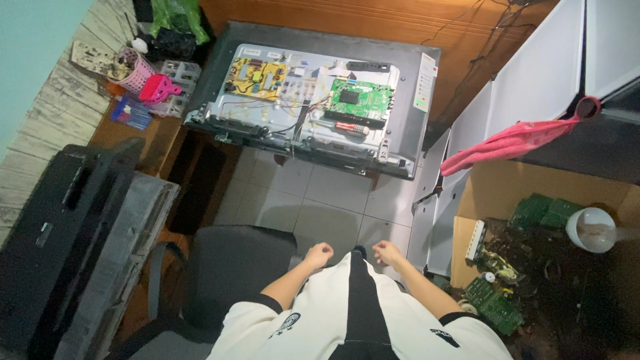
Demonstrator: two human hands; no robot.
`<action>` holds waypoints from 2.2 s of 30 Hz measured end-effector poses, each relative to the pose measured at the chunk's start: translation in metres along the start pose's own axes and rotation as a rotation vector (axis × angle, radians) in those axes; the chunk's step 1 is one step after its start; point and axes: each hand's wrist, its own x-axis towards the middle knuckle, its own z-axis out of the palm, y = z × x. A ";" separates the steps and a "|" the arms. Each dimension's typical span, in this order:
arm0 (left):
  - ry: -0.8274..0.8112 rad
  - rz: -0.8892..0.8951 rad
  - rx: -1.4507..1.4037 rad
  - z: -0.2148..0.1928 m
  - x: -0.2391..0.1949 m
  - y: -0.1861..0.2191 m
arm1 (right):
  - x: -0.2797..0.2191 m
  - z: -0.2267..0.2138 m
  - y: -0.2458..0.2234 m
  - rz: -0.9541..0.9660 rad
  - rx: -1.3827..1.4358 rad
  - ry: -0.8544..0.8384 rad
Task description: Disassembling a television to access and remove internal circuit boards using a screwdriver.
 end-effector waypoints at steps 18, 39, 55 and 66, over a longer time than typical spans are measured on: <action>0.425 0.577 0.030 -0.156 0.101 0.210 | 0.014 -0.051 -0.239 -0.545 0.244 0.004; 0.543 0.693 0.624 -0.250 0.204 0.224 | 0.074 -0.045 -0.370 -0.851 -0.305 0.850; 0.701 0.735 0.615 -0.236 0.226 0.214 | 0.096 -0.069 -0.357 -0.933 -0.348 0.764; 0.725 0.754 0.558 -0.232 0.228 0.214 | 0.110 -0.081 -0.355 -0.969 -0.419 0.710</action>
